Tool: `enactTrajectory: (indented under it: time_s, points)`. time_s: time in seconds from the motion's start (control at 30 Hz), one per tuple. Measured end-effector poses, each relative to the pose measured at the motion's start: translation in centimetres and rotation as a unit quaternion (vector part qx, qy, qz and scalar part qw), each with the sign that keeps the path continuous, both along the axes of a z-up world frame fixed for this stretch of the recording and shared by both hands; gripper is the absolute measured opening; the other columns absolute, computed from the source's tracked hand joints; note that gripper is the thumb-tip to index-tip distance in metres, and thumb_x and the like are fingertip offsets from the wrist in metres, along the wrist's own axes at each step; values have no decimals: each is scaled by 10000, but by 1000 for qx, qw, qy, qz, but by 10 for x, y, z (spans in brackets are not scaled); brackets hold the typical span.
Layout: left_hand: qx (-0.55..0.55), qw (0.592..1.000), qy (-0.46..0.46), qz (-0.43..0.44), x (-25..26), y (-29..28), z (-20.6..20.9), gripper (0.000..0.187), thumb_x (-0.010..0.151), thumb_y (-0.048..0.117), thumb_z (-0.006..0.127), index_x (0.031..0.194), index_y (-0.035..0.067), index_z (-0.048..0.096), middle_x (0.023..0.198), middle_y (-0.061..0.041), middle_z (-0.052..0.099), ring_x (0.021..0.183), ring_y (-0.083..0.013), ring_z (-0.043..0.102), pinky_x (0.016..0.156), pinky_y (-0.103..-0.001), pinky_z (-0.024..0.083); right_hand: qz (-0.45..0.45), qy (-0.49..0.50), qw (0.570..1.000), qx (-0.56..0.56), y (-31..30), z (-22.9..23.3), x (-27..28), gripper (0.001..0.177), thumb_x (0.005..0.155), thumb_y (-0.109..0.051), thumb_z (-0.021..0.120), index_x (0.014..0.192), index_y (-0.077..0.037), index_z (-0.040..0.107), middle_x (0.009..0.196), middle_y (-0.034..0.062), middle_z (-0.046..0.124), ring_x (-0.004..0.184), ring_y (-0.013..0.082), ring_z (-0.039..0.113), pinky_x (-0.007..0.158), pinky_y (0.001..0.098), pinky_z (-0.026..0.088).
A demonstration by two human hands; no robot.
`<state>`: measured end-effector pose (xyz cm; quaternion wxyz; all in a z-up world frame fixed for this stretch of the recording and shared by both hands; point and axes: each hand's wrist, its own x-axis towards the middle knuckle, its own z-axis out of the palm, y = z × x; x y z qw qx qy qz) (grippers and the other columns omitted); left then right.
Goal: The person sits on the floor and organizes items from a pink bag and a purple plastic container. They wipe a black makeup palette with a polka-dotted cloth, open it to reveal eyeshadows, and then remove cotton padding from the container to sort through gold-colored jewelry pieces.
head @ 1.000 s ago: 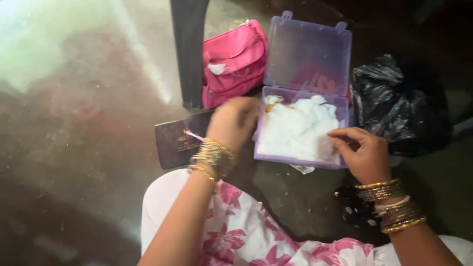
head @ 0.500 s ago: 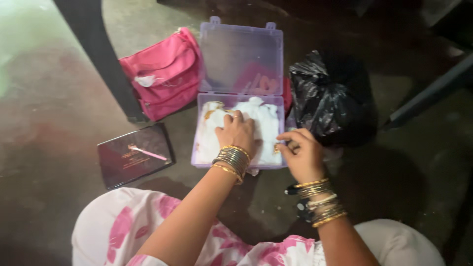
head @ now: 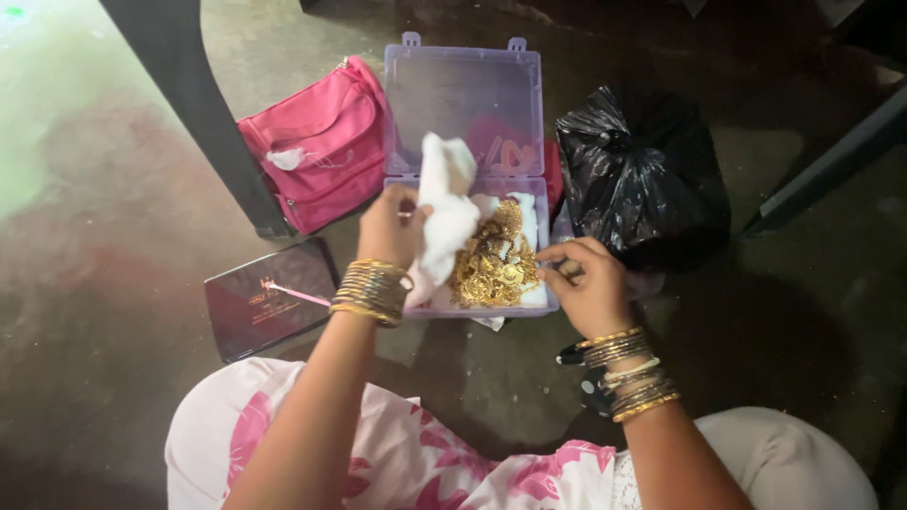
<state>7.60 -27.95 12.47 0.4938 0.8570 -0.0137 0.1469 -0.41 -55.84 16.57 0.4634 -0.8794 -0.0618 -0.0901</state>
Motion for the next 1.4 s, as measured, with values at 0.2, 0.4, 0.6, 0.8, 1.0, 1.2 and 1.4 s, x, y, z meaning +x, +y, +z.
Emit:
enactTrajectory:
  time_s: [0.2, 0.4, 0.6, 0.8, 1.0, 1.2, 1.4]
  points:
    - [-267, 962, -34, -51, -13, 40, 31, 130, 996, 53, 659, 1115, 4, 643, 971, -42, 712, 836, -86, 656, 725, -253, 543, -54, 90, 992, 68, -23, -2, 1, 164, 969, -54, 610, 1130, -45, 637, 931, 89, 763, 788, 160, 765, 666, 292, 639]
    - [-423, 899, -95, -60, -46, 73, 80, 133, 1018, 43, 636, 1148, 18, 636, 1033, -32, 712, 892, -81, 661, 790, -248, 547, -1, 248, 967, -62, -69, -48, -1, 140, 888, -13, 626, 992, -26, 719, 864, 134, 789, 780, 221, 777, 692, 342, 633]
    - [-313, 939, -132, 48, -54, 118, 71, 96, 1036, 53, 663, 1113, 1, 639, 983, -33, 711, 857, -66, 663, 759, -226, 554, 49, 361, 866, -343, -62, -66, -10, 327, 776, -246, 869, 1026, -101, 718, 959, 114, 774, 927, 258, 754, 848, 379, 574]
    - [-232, 960, -68, 141, -48, 126, -34, 138, 1027, 66, 689, 1112, -30, 637, 925, -61, 682, 795, -96, 621, 690, -269, 502, -91, 267, 903, -324, -39, -20, -15, 146, 940, -181, 628, 996, -204, 761, 981, 85, 784, 934, 298, 747, 820, 437, 575]
    - [-508, 854, 68, 94, -57, 124, -92, 315, 851, 19, 695, 1160, -21, 653, 994, -78, 742, 848, -181, 733, 748, -332, 619, -153, -38, 971, -178, -1, 33, -27, 124, 1015, -203, 635, 1076, -123, 708, 914, 102, 735, 826, 272, 715, 708, 392, 543]
    - [-544, 802, 209, 131, -45, 142, -132, 304, 862, -14, 687, 1154, -90, 649, 954, -144, 735, 805, -248, 725, 729, -392, 608, 1, -104, 959, -262, 29, 24, 10, 80, 908, -230, 741, 913, -155, 769, 862, 28, 707, 789, 224, 660, 771, 388, 495]
    - [-364, 904, 52, 219, -49, 167, -137, 436, 848, -55, 576, 1275, -97, 658, 1126, -156, 739, 982, -238, 723, 878, -355, 574, 71, 0, 900, -431, 62, 2, 50, 103, 802, -288, 790, 814, -186, 794, 873, 12, 738, 887, 215, 656, 854, 437, 401]
